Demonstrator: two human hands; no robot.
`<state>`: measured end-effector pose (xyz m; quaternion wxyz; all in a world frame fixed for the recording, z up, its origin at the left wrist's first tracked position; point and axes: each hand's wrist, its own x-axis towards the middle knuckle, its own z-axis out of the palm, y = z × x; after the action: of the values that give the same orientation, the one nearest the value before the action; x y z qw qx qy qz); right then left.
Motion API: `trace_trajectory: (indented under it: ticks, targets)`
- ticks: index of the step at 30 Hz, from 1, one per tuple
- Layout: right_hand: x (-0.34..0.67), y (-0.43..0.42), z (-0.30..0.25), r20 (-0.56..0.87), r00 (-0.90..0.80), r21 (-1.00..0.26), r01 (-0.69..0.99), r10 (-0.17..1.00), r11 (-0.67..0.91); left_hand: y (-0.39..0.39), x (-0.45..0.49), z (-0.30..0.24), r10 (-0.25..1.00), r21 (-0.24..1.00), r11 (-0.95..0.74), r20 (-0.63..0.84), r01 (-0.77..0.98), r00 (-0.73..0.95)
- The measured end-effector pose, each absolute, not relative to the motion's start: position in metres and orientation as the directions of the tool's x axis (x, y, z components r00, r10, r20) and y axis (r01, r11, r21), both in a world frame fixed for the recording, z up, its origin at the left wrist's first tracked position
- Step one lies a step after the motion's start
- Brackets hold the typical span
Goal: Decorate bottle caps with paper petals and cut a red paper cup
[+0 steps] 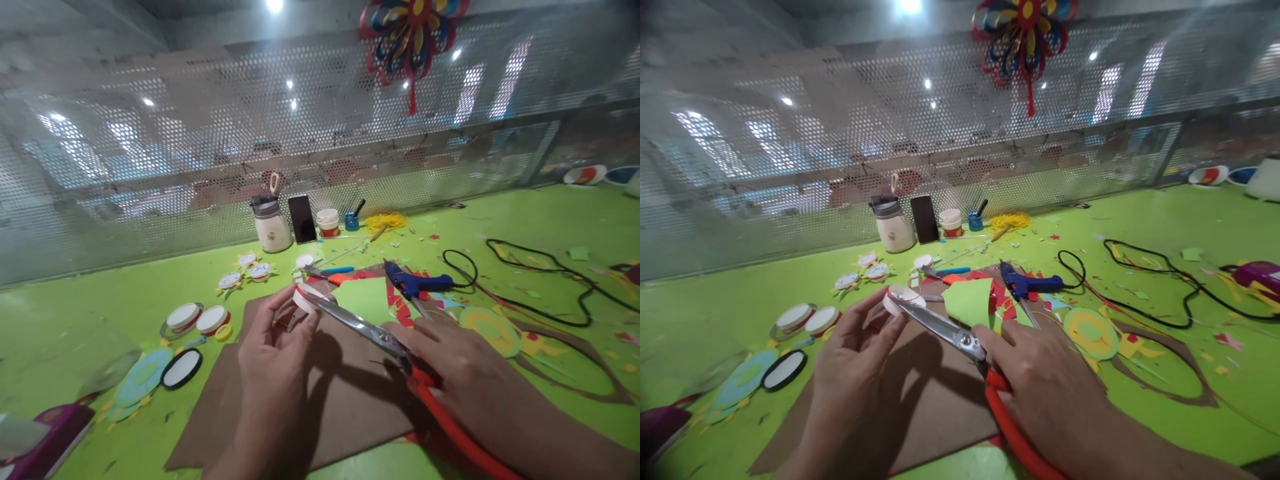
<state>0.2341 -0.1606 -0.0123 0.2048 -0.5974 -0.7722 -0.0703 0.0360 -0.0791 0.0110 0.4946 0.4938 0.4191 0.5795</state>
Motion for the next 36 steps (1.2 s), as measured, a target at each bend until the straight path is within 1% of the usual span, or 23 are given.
trace_trajectory:
  ticks: [7, 12, 17, 21, 25, 27, 30, 33, 36]
  targets:
    - [0.234, -0.161, -0.012, 0.422, -0.214, -0.144, 0.944, 0.881, 0.298, -0.099, 0.05, 0.025, 0.99, 0.978, -0.112, 0.094, -0.177, -0.109]
    - [0.234, -0.161, -0.011, 0.422, -0.213, -0.141, 0.945, 0.881, 0.296, -0.103, 0.054, 0.027, 0.986, 0.982, -0.13, 0.113, -0.136, -0.123]
    - [0.233, -0.161, -0.009, 0.41, -0.197, -0.175, 0.941, 0.89, 0.289, -0.106, 0.056, 0.03, 0.982, 0.983, -0.137, 0.118, -0.124, -0.148]
    - [0.234, -0.157, -0.011, 0.364, -0.132, -0.219, 0.95, 0.922, 0.222, -0.098, 0.05, 0.029, 0.984, 0.978, -0.152, 0.136, -0.142, -0.114]
    - [0.238, -0.15, -0.01, 0.268, -0.026, -0.294, 0.95, 0.963, 0.107, -0.084, 0.04, 0.022, 0.991, 0.968, -0.134, 0.131, -0.214, -0.028]
    - [0.24, -0.146, -0.008, 0.228, -0.007, -0.336, 0.938, 0.974, 0.085, -0.081, 0.036, 0.02, 0.992, 0.966, -0.122, 0.121, -0.228, -0.019]
    - [0.241, -0.141, -0.005, 0.201, -0.018, -0.441, 0.891, 0.979, 0.107, -0.078, 0.033, 0.021, 0.997, 0.957, -0.074, 0.075, -0.281, -0.006]
    - [0.243, -0.139, -0.001, 0.174, -0.039, -0.589, 0.796, 0.984, 0.136, -0.076, 0.031, 0.023, 0.999, 0.927, 0.008, 0.008, -0.375, 0.043]
    - [0.244, -0.143, 0.007, 0.16, -0.103, -0.684, 0.706, 0.982, 0.185, -0.071, 0.03, 0.022, 0.997, 0.889, 0.049, -0.016, -0.456, 0.076]
